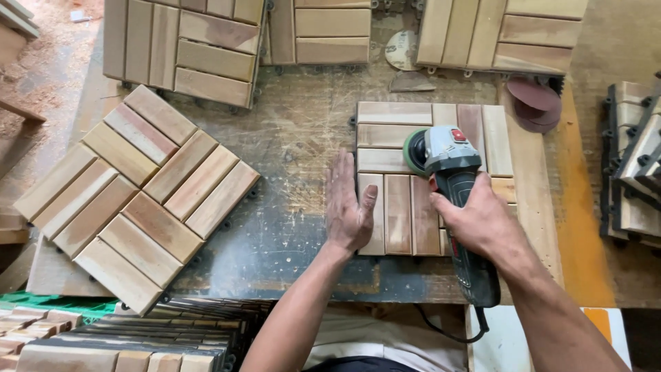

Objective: Using a power sander to smooth the surface of wooden interlocking floor tiles on a workbench.

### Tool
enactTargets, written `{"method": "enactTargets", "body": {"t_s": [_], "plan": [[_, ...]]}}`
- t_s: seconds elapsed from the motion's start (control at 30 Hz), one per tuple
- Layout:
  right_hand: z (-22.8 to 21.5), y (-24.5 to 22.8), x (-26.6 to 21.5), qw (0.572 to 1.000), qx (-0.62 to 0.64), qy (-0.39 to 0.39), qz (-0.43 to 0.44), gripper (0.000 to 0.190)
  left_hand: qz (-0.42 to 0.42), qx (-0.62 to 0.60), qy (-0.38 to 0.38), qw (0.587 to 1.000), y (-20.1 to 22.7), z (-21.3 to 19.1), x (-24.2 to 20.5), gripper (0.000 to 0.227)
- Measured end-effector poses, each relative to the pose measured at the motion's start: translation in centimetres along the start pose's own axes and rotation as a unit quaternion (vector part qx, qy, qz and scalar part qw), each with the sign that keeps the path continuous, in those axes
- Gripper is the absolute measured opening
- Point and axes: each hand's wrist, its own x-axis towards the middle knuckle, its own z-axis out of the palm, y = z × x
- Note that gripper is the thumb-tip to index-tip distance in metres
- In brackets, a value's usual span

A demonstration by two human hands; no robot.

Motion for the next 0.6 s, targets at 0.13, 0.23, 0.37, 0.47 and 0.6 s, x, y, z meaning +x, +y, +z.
{"method": "enactTargets", "body": {"t_s": [0.13,0.23,0.37,0.47,0.6], "plan": [[-2.2,3.0,1.0,0.999,0.012,0.017,0.043,0.074,0.008,0.009,-0.022,1.0,-0.1,0.3,0.2,0.085],[-3.1,5.8,2.4,0.997,0.014,0.063,0.052,0.075,-0.002,0.044,-0.048,0.998,-0.2,0.4,0.4,0.087],[-5.0,6.5,1.8,0.986,0.012,0.073,0.146,0.072,-0.012,0.143,-0.147,0.979,-1.3,1.4,2.8,0.08],[-5.0,8.6,1.9,0.987,0.028,0.081,0.133,0.052,-0.025,0.19,-0.2,0.961,-2.3,1.9,5.3,0.079],[-4.5,10.0,1.9,0.99,0.016,0.087,0.108,0.049,-0.064,0.223,-0.29,0.929,-0.8,1.2,8.9,0.078]]}}
